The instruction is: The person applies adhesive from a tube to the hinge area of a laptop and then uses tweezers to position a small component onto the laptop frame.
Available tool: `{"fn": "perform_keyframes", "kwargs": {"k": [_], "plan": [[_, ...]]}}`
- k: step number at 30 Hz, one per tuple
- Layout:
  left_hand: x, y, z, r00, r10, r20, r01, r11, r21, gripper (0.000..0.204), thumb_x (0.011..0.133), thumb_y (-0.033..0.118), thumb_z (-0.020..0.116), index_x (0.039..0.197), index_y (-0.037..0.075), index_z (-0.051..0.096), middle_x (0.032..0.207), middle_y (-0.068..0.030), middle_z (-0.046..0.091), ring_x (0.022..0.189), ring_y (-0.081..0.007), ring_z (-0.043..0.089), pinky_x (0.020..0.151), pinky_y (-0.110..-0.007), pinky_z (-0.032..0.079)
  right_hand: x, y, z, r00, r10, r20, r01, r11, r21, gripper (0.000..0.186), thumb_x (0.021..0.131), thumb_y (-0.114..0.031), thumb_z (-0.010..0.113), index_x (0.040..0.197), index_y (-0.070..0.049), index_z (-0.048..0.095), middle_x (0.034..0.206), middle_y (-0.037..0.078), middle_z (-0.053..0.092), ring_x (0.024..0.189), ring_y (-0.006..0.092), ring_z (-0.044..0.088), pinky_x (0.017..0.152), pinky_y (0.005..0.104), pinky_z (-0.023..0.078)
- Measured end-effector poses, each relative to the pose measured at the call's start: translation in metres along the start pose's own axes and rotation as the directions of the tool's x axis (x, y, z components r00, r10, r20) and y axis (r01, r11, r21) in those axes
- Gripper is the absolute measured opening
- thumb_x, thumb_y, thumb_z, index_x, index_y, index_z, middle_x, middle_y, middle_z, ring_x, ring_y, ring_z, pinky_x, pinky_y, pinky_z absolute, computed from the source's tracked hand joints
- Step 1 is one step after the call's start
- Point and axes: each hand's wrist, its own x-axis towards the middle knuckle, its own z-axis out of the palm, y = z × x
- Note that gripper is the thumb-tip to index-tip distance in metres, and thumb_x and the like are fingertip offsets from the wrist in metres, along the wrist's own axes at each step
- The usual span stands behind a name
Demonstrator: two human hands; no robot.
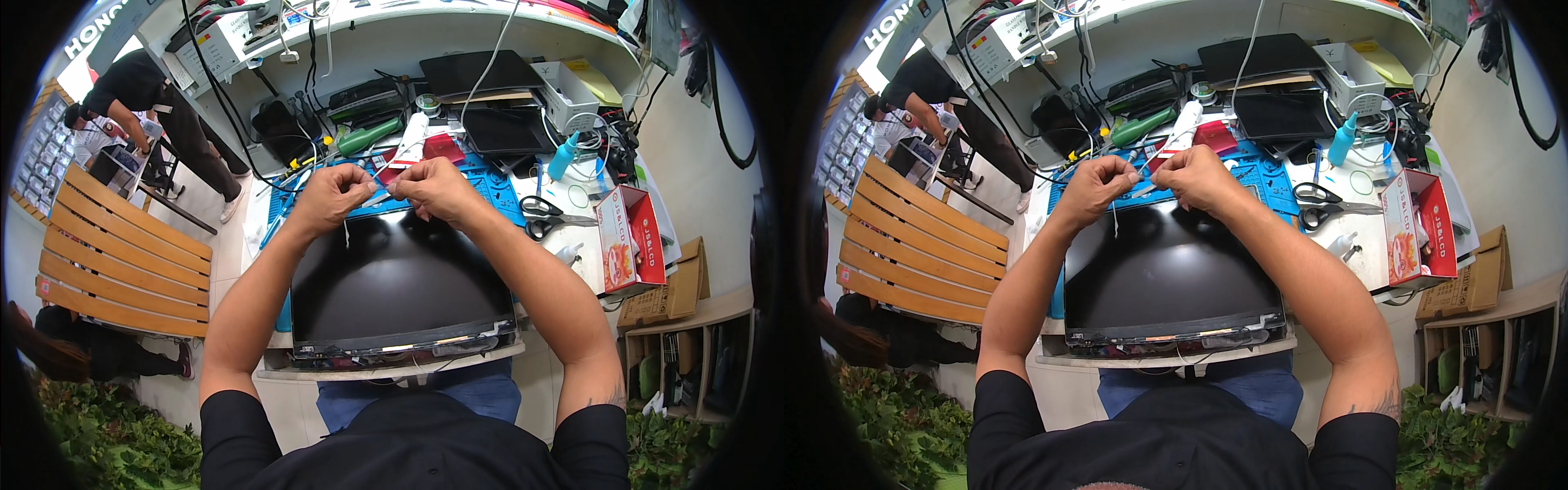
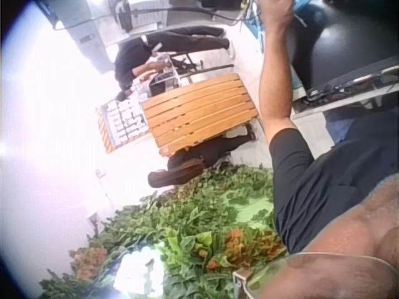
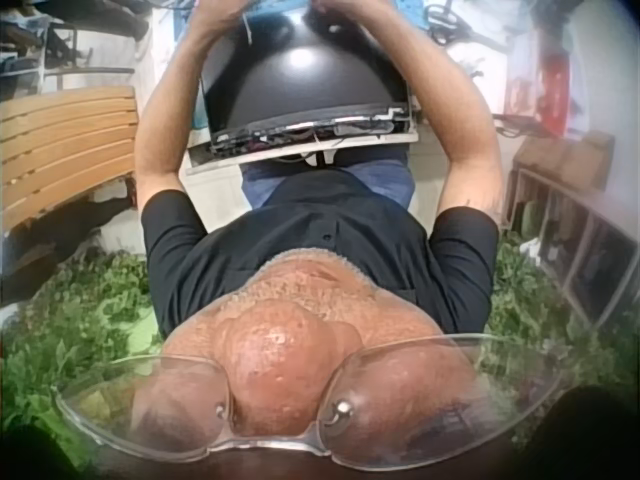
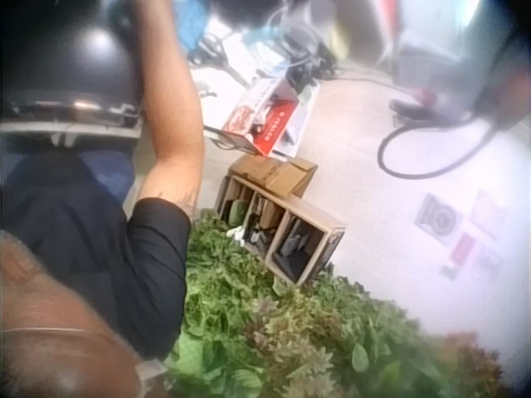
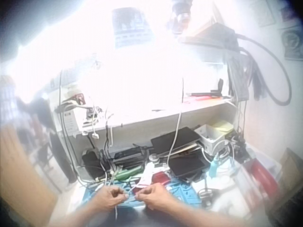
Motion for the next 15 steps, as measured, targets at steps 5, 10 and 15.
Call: {"fn": "perform_keyframes", "kwargs": {"k": [5,10,15], "plan": [[0.001,0.005,0.009,0.999,0.031,-0.019,-0.030,0.997,0.071,0.020,0.104,0.023,0.081,0.101,0.003,0.077,0.080,0.0063,0.065,0.073,-0.0036,0.055,0.066,-0.025,0.045,-0.006,-0.007,0.004,0.999,0.023,0.042,-0.024,0.999,0.035,0.017,0.100,-0.014,0.084,0.098,0.003,0.081,0.072,0.001,0.068,0.054,0.0057,0.057,0.047,0.0240,0.046],[0.002,0.007,0.012,0.998,0.053,-0.044,-0.048,0.993,0.107,0.021,0.103,0.023,0.081,0.099,0.003,0.078,0.075,0.0065,0.063,0.069,-0.0039,0.053,0.062,-0.026,0.044,-0.007,-0.008,0.000,0.997,0.040,0.061,-0.048,0.989,0.140,0.019,0.100,-0.015,0.083,0.097,0.003,0.080,0.074,0.002,0.069,0.054,0.0053,0.057,0.047,0.0242,0.046],[0.000,0.009,0.011,0.998,0.033,-0.053,-0.025,0.988,0.153,0.022,0.103,0.024,0.081,0.098,0.003,0.078,0.074,0.0063,0.063,0.069,-0.0042,0.054,0.062,-0.027,0.044,-0.011,-0.013,0.006,0.999,0.028,0.032,-0.033,0.984,0.177,0.021,0.096,-0.015,0.085,0.095,0.005,0.080,0.070,0.003,0.068,0.052,0.0082,0.058,0.045,0.0256,0.047]]}}
